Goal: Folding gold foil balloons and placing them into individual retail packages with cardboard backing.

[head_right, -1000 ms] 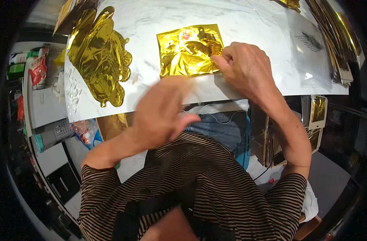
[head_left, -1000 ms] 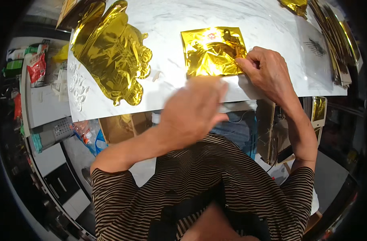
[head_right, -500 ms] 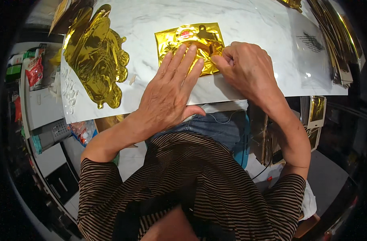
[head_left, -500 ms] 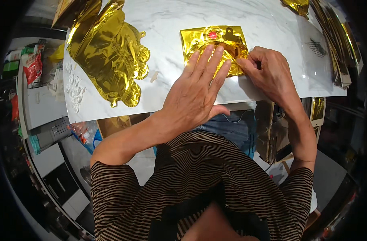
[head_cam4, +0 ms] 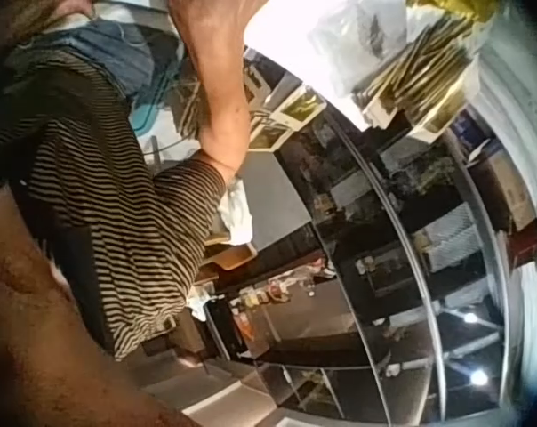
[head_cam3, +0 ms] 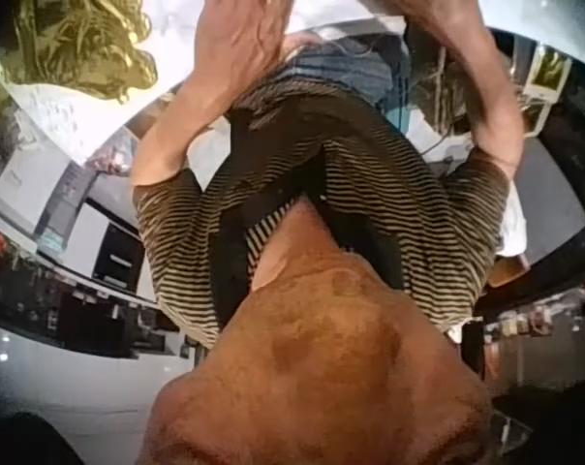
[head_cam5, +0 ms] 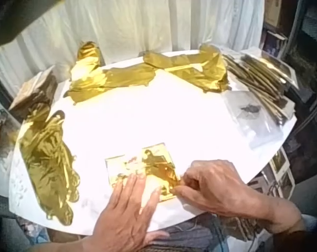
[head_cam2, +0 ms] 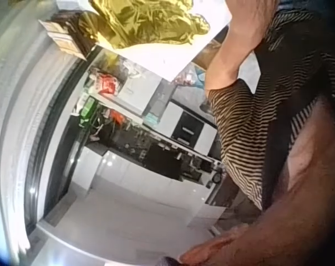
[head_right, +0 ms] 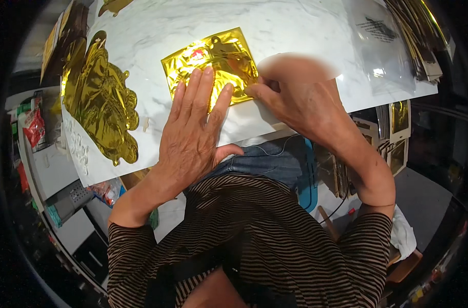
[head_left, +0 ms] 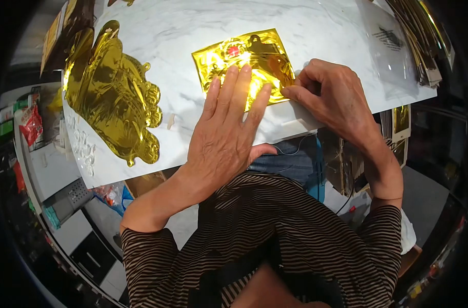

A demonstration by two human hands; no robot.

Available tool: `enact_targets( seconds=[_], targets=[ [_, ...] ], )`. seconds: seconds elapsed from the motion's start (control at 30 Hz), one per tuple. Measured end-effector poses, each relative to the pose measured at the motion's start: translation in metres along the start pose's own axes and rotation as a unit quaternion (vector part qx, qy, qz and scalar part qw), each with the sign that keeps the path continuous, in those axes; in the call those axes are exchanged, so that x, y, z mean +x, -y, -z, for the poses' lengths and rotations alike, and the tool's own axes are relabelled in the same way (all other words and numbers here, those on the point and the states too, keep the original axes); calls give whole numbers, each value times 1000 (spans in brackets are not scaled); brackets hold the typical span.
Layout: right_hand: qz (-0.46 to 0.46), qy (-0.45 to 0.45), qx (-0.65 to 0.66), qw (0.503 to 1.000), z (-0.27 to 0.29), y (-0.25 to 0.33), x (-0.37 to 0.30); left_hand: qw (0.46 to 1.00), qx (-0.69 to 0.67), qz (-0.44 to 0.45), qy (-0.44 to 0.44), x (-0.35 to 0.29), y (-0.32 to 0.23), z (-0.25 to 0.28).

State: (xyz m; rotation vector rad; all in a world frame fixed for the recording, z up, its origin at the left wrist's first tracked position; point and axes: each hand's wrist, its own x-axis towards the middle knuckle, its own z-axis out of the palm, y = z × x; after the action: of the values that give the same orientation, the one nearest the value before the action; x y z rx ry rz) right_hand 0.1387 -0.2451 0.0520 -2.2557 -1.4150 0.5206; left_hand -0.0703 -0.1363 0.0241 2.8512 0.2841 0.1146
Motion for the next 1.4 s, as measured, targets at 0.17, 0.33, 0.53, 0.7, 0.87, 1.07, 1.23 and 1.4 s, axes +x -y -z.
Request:
enact_targets(
  seconds=[0.17,0.33,0.53,0.7,0.87,1.07,1.23,1.4],
  targets=[
    [45,-13,21,999,-6,-7,2,1000,30,2,7,-1,0,1],
    [49,-47,130,989,-7,-21,-3,1000,25,-10,-10,-1,2,-3],
    [178,-141,30,974,-15,-31,-12,1000,13,-17,-7,-3,2,-4],
    [259,-137,-44,955,-9,-41,-8,1000,7,-14,-3,-2,1,-3],
    [322,-115,-64,938,-8,-52,-4,1000,21,-14,-2,-1,0,-2],
    [348,-96,-57,931,-7,-63,0,999,34,-9,13,0,0,-1],
    [373,-72,-111,918,-6,-65,2,999,37,-5,23,1,-2,1],
    [374,-67,-120,917,-4,-60,0,999,39,-1,24,1,-1,0]
  ],
)
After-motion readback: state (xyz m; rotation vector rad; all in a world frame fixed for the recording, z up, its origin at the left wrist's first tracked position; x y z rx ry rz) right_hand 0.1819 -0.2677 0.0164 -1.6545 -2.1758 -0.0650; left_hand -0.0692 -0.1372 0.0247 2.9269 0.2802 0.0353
